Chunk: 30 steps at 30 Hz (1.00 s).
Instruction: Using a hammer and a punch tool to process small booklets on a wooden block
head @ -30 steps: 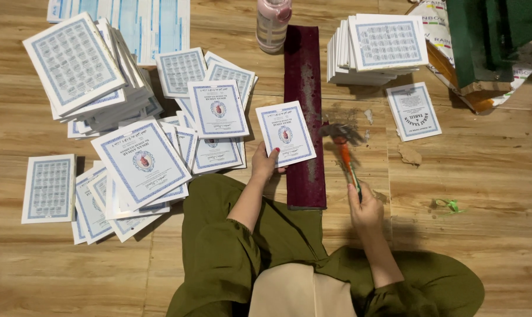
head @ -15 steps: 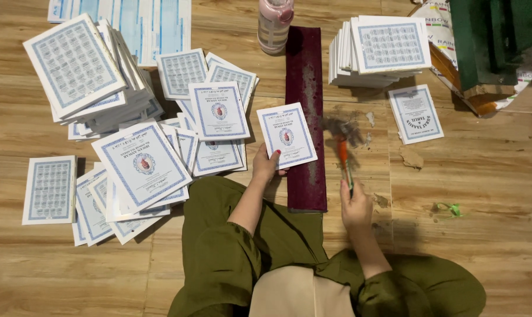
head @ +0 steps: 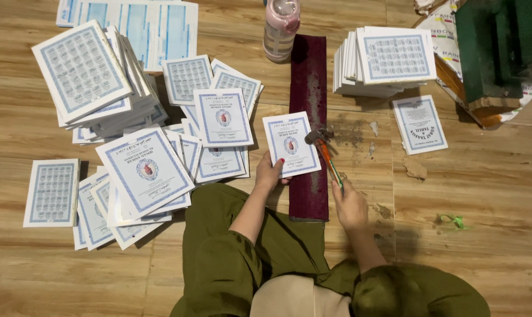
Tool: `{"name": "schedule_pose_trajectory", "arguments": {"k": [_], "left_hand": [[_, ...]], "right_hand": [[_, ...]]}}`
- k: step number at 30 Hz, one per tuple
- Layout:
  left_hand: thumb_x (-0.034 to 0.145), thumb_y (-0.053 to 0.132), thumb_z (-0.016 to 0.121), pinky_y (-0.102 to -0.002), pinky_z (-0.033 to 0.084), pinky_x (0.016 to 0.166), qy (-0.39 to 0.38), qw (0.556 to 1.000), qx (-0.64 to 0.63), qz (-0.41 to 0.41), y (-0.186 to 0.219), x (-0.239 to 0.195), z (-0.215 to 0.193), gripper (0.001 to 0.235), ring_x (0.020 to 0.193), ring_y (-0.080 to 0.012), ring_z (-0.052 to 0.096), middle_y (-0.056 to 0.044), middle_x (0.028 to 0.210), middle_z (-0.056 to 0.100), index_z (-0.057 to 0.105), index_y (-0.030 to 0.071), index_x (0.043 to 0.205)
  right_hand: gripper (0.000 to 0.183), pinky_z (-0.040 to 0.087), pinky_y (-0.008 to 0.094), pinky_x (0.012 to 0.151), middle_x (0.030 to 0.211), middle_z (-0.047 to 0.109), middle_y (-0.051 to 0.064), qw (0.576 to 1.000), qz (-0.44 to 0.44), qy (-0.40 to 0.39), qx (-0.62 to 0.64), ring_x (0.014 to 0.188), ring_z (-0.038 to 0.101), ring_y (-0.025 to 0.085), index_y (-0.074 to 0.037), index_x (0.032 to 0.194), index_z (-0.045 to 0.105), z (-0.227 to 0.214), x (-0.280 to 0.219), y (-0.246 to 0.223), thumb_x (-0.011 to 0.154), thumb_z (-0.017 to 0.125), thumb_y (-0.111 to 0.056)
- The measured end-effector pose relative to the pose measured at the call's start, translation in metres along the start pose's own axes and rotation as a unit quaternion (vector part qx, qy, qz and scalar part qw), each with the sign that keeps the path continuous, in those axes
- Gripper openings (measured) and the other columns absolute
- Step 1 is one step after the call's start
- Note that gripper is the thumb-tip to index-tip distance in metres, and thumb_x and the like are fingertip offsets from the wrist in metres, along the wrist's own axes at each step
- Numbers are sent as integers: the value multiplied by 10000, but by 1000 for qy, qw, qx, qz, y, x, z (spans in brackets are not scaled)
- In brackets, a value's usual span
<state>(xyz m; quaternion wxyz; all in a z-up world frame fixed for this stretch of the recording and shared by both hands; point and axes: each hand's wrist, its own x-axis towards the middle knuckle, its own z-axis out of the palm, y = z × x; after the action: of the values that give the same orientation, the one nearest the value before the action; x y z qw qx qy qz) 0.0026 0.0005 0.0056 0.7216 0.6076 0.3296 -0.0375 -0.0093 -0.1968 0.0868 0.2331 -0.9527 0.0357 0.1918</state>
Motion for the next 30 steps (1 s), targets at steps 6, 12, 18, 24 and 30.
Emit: {"name": "schedule_pose_trajectory", "arguments": {"k": [6,12,18,24,30], "left_hand": [[853,134,564,-394,589,471,4,1000,-3,-20,-1,-1,1,413,750,-414,623,-312,1091,504,438,38,1234],[847,143,572,-389,586,467,4,999,27,-22,7,-5,3,450,784,-423,619,-318,1128,501,426,40,1260],[848,139,566,-374,587,462,10,999,20,-37,3,-2,3,448,757,-414,624,-317,1104,510,428,49,1265],[849,129,562,-346,585,442,10,999,15,-37,0,1,4,394,737,-397,629,-302,1069,530,462,47,1221],[851,139,558,-362,588,462,9,999,14,-28,1,5,4,392,730,-399,629,-315,1082,523,464,50,1221]], "right_hand": [[291,446,508,667,760,594,261,983,-40,107,147,822,585,436,-156,940,548,-18,-4,-22,934,421,-419],[438,448,533,705,722,605,269,998,-34,23,47,809,592,459,-107,881,554,-8,20,-10,905,369,-504],[358,440,517,630,709,583,279,987,-61,102,111,766,592,449,-89,898,551,-7,23,-29,936,406,-414],[407,453,544,658,705,605,273,997,-58,47,19,788,597,462,-94,887,593,-26,34,-47,902,426,-464],[408,441,532,641,680,599,270,994,-58,73,65,747,593,466,-51,853,567,4,40,-19,929,408,-419]]}}
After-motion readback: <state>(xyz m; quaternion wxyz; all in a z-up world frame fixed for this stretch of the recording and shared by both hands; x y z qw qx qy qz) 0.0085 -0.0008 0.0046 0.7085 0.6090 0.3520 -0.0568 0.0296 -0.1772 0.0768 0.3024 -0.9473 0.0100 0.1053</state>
